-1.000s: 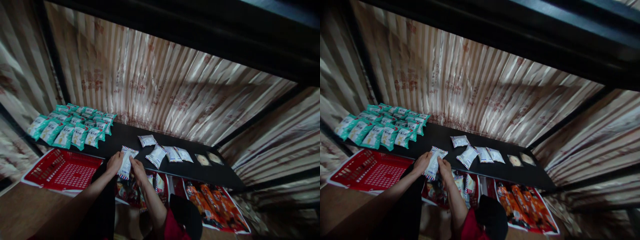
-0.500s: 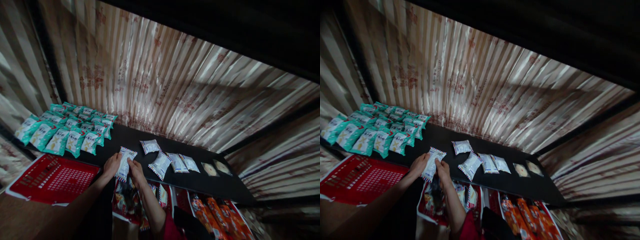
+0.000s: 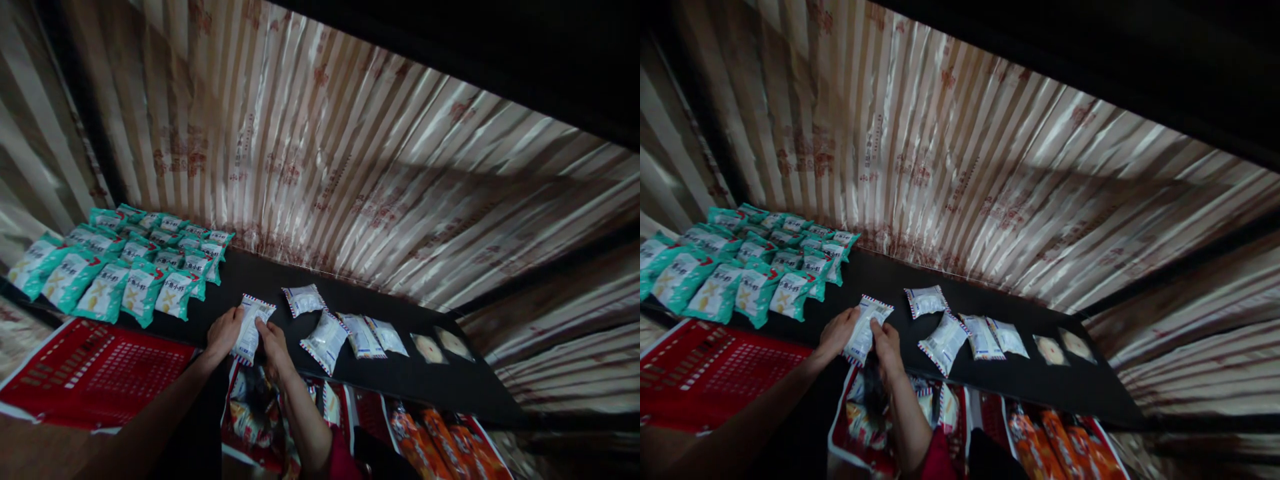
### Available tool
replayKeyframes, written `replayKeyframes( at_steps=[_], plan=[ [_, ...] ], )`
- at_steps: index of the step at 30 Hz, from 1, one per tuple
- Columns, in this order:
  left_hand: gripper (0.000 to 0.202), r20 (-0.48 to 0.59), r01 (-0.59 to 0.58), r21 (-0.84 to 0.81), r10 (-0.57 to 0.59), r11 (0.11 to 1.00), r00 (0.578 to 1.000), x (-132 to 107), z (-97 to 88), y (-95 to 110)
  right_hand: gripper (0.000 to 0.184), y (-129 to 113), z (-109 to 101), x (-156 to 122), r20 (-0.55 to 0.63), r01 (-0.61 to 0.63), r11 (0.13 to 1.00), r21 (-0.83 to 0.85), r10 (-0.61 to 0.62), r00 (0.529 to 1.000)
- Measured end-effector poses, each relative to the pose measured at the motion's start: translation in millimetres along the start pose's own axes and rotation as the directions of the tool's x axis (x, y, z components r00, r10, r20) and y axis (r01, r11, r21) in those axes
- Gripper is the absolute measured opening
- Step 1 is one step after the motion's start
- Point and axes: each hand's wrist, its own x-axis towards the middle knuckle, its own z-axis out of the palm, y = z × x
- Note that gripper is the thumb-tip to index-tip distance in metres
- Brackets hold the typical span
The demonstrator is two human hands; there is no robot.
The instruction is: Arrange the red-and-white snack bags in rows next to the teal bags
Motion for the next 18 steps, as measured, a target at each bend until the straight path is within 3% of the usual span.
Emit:
replayKeyframes(
  at_steps=[7,18],
  plan=[
    [0.046,-0.031,0.002,0.001,-0.002,1.0,1.0,-4.3,-5.4,0.9,0.046,-1.5,2.7,-5.2,-0.019,0.017,1.0,0.011,-0.017,1.0],
    [0.042,-0.088,-0.024,-0.041,0.02,0.999,0.996,-32.9,-10.1,2.6,0.049,3.6,-1.0,-30.1,-0.014,0.051,0.999,0.012,-0.05,0.999]
  ],
)
